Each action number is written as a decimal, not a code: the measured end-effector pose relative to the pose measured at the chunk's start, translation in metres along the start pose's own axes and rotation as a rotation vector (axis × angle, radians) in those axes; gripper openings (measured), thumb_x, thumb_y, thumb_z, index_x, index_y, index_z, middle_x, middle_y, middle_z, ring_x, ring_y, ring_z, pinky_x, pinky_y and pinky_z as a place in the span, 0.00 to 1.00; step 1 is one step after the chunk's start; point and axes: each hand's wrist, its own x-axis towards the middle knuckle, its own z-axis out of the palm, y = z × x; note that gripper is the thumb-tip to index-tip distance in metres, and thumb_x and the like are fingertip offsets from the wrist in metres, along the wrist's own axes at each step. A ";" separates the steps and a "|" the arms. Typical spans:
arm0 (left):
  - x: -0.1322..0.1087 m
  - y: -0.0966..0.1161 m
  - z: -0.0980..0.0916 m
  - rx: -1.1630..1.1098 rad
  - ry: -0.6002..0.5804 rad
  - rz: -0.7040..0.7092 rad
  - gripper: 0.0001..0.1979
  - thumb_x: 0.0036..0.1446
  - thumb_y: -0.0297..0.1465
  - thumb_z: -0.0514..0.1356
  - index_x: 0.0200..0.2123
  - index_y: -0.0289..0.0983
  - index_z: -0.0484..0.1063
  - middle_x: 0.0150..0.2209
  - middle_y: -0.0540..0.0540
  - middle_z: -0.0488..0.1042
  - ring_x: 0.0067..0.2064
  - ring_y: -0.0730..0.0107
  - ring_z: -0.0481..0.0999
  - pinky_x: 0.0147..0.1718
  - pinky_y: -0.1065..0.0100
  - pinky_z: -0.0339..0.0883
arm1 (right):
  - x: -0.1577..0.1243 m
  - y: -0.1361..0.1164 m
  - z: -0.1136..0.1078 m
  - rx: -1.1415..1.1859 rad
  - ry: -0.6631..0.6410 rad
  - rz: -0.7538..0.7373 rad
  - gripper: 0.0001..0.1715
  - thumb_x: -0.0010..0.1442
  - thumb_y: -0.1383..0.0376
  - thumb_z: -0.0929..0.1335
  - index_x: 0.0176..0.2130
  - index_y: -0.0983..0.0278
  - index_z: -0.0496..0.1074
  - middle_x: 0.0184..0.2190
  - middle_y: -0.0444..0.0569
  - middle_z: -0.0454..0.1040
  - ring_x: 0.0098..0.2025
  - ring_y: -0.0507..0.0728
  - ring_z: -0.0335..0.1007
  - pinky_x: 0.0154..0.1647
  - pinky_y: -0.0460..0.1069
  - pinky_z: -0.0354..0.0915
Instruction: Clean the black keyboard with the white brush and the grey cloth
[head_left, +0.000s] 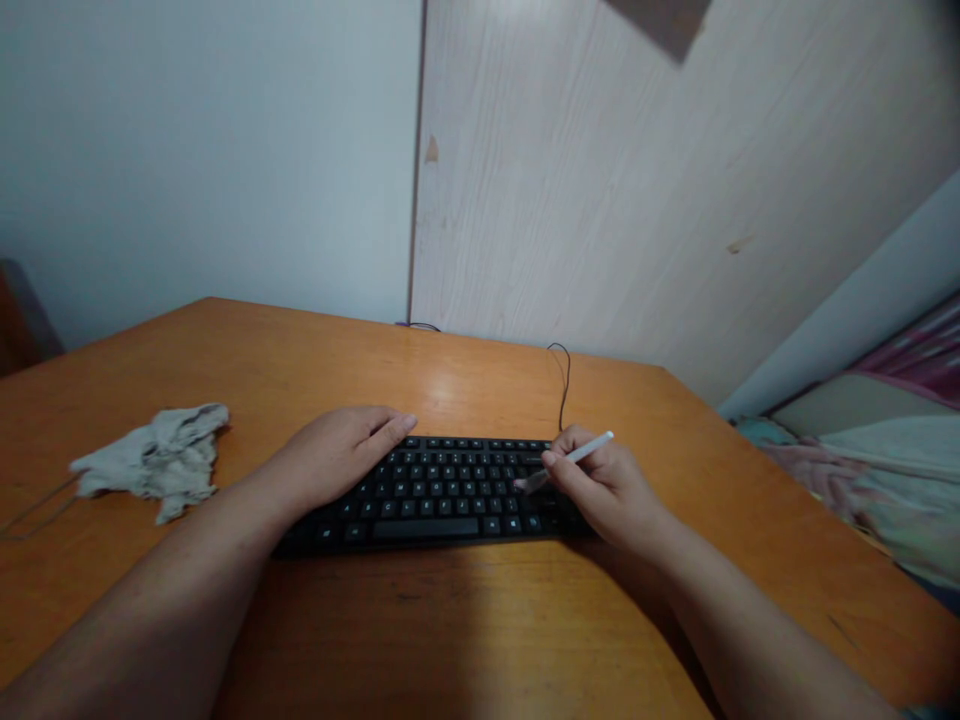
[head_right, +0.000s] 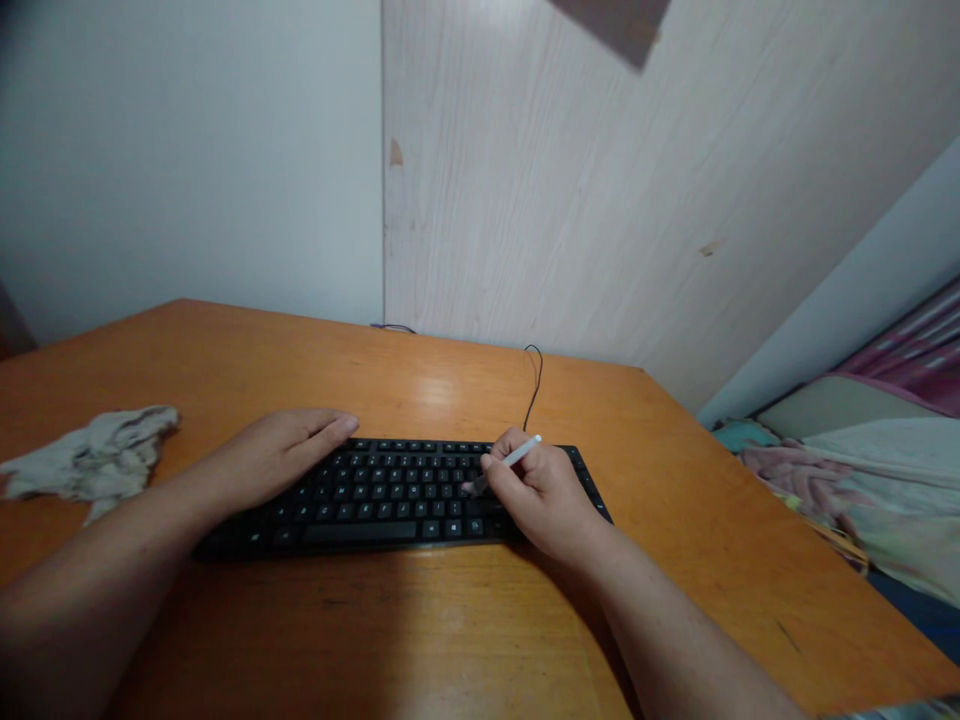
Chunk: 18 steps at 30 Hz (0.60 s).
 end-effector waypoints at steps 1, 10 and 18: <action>0.000 0.000 0.000 0.000 -0.001 0.000 0.29 0.66 0.54 0.45 0.37 0.40 0.77 0.40 0.43 0.82 0.43 0.54 0.79 0.43 0.60 0.69 | 0.000 0.000 0.000 0.030 -0.003 0.010 0.15 0.70 0.54 0.65 0.35 0.61 0.67 0.26 0.46 0.77 0.31 0.56 0.74 0.33 0.49 0.63; 0.001 0.003 0.000 0.008 0.002 -0.009 0.30 0.66 0.54 0.45 0.37 0.40 0.78 0.41 0.42 0.82 0.43 0.53 0.79 0.42 0.60 0.69 | 0.002 0.002 0.005 -0.053 0.088 -0.047 0.17 0.69 0.53 0.66 0.33 0.61 0.69 0.27 0.46 0.77 0.28 0.54 0.68 0.31 0.49 0.60; 0.000 0.004 -0.001 0.045 -0.005 -0.010 0.32 0.66 0.55 0.44 0.38 0.39 0.78 0.42 0.40 0.82 0.44 0.51 0.79 0.43 0.58 0.69 | 0.008 0.004 0.012 -0.129 0.130 -0.064 0.16 0.68 0.54 0.66 0.33 0.62 0.69 0.27 0.47 0.76 0.29 0.54 0.68 0.30 0.48 0.60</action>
